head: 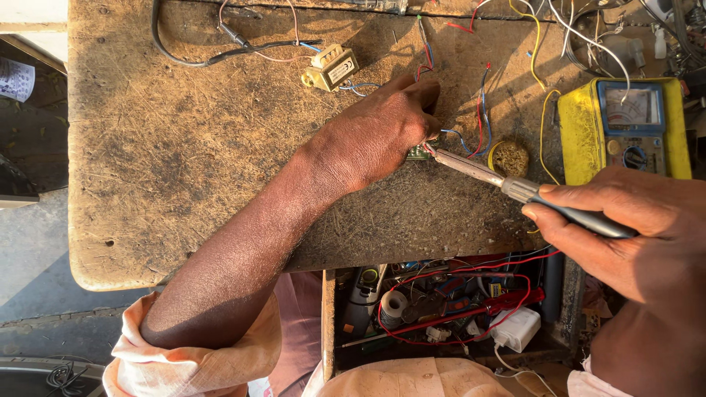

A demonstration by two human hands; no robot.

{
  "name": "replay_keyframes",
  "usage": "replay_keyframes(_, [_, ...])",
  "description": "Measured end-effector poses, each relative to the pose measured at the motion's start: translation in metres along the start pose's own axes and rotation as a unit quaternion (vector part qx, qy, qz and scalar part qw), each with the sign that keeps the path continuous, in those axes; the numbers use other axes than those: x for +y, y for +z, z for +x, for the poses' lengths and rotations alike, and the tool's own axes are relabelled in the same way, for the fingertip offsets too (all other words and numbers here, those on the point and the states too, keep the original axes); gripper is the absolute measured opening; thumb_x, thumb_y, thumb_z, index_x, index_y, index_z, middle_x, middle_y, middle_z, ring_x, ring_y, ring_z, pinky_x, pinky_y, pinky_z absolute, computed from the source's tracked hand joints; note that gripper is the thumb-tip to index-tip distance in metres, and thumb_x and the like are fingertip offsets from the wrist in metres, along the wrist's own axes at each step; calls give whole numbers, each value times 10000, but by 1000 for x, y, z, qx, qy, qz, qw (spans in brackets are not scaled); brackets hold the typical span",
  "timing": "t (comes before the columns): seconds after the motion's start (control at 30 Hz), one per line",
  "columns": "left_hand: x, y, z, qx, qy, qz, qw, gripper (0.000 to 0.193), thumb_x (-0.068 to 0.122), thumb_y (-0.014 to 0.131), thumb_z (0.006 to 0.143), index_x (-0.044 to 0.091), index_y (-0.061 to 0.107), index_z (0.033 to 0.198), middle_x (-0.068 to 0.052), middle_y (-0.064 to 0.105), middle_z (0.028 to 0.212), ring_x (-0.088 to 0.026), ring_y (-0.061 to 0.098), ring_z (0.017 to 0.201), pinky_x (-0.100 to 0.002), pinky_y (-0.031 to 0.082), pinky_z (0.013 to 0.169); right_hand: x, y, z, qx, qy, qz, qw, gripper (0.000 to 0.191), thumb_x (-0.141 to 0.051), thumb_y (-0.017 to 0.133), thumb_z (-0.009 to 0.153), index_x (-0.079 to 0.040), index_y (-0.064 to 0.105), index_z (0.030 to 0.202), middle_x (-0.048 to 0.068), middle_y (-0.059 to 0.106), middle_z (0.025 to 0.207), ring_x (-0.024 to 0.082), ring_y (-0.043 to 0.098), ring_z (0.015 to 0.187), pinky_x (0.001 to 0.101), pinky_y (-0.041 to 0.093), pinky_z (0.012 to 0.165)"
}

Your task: The person solders wires to a green circuit board using a soldering iron and solder wire. They repeatedly heat joints and apply solder to secure connections, then test the board with a multimeter.

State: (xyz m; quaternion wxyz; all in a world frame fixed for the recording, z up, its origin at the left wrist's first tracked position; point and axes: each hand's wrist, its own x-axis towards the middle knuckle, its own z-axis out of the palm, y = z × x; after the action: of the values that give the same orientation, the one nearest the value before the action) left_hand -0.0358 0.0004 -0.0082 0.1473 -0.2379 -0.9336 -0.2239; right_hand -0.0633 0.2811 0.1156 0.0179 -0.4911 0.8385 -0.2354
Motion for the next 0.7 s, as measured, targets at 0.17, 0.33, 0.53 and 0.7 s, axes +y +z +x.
replay_keyframes(0.17, [0,0,0,-10,-20,-18,1000,150,-24,719,890,47,768,1013,-110,590,1047,-299,572,1184,-366,575,1014,-16,0,-2,4,19,-44,999,220,-59,876,803,20,740,957,130,727,770,162,699,609,281,516,518])
replay_keyframes(0.33, [2,1,2,-23,-25,15,999,211,-23,723,828,48,766,1023,-115,592,1074,-309,554,1175,-362,586,935,-24,2,-1,17,20,-63,998,239,-63,892,788,24,736,947,146,737,798,169,714,638,276,525,526])
replay_keyframes(0.53, [3,-1,0,-36,-17,46,998,157,-1,729,854,70,766,989,-99,597,1086,-284,557,1171,-377,570,1003,-32,12,-13,64,56,-47,995,210,-13,871,818,25,735,974,155,738,877,175,724,720,254,543,575])
replay_keyframes(0.7, [3,-1,0,1,-8,22,1000,171,-19,727,841,55,765,990,-101,599,1093,-288,561,1206,-350,574,978,-28,22,-20,110,84,0,990,202,18,859,843,28,737,1004,156,739,923,167,724,751,241,555,618])
